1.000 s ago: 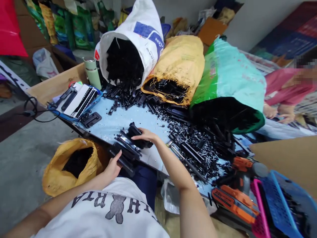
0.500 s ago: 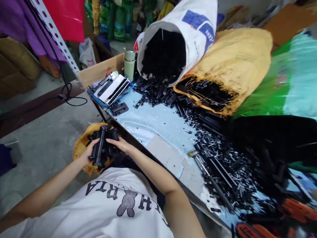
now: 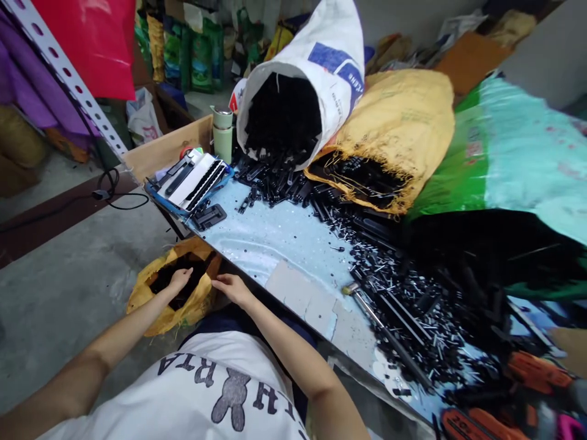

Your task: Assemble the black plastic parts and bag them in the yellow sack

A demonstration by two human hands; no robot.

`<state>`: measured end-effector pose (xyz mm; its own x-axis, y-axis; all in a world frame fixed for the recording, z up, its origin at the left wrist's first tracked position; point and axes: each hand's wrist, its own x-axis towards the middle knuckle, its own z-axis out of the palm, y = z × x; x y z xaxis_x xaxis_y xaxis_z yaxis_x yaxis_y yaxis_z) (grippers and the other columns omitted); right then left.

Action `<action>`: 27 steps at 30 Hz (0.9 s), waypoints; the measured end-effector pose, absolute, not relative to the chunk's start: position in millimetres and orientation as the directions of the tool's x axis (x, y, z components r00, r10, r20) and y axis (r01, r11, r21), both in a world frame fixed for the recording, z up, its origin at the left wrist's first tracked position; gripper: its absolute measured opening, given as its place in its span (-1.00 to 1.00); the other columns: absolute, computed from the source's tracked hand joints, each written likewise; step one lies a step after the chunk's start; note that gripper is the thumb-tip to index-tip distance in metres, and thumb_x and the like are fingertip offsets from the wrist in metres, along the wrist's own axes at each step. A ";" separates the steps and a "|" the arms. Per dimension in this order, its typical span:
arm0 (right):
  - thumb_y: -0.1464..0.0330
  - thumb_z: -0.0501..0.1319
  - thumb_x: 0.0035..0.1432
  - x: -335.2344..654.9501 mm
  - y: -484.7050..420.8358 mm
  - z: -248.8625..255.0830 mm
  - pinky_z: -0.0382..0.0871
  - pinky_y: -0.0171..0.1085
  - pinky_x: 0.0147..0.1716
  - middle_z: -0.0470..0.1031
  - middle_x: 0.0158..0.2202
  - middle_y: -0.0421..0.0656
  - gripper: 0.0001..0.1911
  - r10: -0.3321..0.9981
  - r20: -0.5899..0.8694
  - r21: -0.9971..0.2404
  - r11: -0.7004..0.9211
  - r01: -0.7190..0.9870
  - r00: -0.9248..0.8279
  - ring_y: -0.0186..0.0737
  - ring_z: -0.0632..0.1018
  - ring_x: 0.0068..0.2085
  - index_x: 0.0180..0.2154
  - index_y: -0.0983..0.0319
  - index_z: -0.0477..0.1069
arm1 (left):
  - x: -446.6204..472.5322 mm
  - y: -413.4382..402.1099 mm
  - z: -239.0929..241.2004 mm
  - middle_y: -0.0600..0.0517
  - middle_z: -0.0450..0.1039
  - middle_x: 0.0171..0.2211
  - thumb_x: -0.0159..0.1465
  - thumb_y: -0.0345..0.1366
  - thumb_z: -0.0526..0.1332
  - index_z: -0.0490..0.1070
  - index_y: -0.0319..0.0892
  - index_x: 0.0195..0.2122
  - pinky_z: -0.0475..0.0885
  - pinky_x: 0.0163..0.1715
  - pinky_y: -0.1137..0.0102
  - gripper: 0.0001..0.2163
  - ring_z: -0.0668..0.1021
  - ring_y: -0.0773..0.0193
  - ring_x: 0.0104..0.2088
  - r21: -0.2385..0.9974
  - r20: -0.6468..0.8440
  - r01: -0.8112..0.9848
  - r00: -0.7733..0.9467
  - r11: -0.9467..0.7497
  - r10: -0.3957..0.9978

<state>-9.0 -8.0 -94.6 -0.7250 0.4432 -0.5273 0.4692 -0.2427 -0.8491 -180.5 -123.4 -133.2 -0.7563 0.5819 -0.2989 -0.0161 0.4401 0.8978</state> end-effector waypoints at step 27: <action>0.23 0.18 0.11 201.5 41.3 -73.0 0.52 -0.06 -0.27 0.58 -0.31 -0.12 -0.83 0.970 0.183 -0.841 0.240 0.484 -0.163 -0.03 0.59 -0.32 -0.27 0.02 0.53 | -259.3 302.5 -32.3 -0.39 0.17 0.13 0.23 -0.19 0.04 0.20 -0.39 0.09 0.12 0.06 -0.02 -0.54 0.18 -0.14 0.18 0.487 -0.013 0.544 -0.778 0.683 0.629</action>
